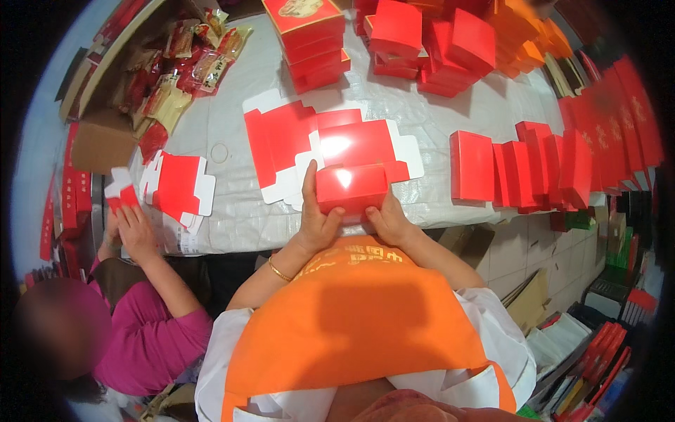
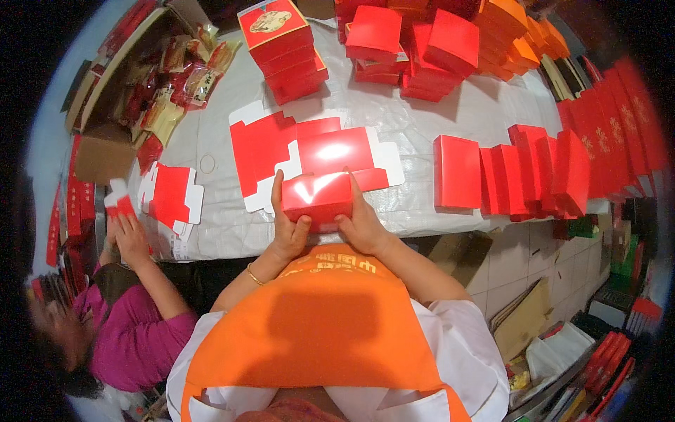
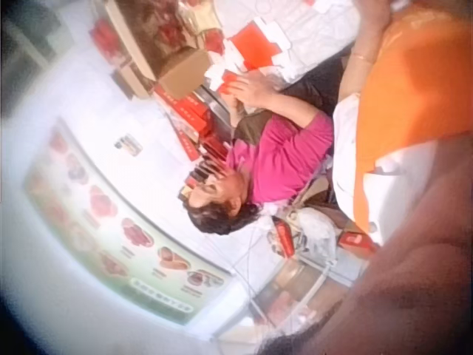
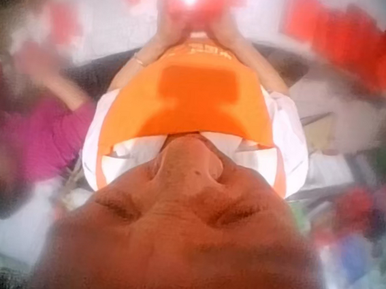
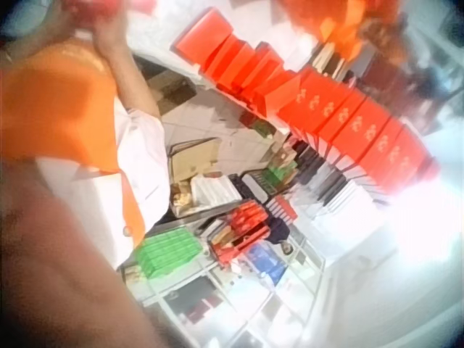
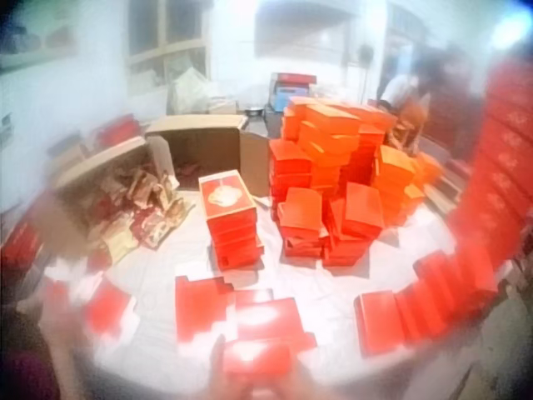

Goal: The person assembles small red cardboard boxes by folding flat pieces into shape. They place a small wrapped item into each box and close the lid. The completed boxes are stacked on the table.

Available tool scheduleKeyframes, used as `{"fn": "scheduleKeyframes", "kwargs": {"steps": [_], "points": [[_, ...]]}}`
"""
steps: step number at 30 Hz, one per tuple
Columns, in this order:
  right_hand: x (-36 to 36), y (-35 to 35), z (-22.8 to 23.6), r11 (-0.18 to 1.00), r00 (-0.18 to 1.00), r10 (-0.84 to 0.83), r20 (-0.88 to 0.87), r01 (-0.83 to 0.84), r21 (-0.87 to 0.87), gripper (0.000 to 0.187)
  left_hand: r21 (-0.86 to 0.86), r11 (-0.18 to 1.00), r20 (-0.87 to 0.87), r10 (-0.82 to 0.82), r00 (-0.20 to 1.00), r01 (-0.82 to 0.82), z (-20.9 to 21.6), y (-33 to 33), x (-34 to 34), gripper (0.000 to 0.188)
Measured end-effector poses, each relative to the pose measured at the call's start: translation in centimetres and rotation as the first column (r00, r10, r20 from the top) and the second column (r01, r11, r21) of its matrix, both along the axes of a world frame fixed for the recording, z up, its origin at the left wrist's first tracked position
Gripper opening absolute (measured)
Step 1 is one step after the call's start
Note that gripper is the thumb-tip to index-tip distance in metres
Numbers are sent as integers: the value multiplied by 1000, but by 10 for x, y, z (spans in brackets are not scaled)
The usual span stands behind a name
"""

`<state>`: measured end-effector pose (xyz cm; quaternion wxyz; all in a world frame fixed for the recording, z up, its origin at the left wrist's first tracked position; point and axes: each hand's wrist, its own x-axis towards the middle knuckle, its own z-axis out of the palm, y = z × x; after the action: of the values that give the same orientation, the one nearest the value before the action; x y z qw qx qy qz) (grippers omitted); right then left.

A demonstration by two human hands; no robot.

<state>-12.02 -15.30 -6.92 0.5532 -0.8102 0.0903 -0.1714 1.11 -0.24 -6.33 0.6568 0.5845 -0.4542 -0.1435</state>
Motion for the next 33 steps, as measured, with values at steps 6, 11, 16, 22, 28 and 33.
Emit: {"fn": "scheduleKeyframes", "kwargs": {"steps": [6, 11, 16, 22, 28, 33], "points": [[3, -5, 21, 961, 1000, 26, 16, -29, 277, 81, -20, 998, -232, 51, 971, -58, 33, -3, -14, 93], [-4, -7, 30, 896, 990, 141, 11, -132, 424, 67, -28, 998, -81, 63, 995, -65, 48, 3, -3, 88], [-5, -2, 64, 834, 997, 76, 20, -74, 546, 61, -13, 959, 73, 284, 956, -284, 60, -14, -9, 80], [-17, 3, 76, 829, 984, 29, -173, 73, 554, 64, 214, 969, -49, 134, 990, -121, 59, -30, -4, 75], [-43, 26, 50, 910, 976, -137, -168, 190, 367, 67, 311, 950, -22, -4, 1000, 11, 51, -13, -27, 86], [-49, 15, 45, 970, 988, -121, 94, 98, 224, 75, -48, 996, 76, -67, 995, 71, 52, -20, -22, 90]]}}
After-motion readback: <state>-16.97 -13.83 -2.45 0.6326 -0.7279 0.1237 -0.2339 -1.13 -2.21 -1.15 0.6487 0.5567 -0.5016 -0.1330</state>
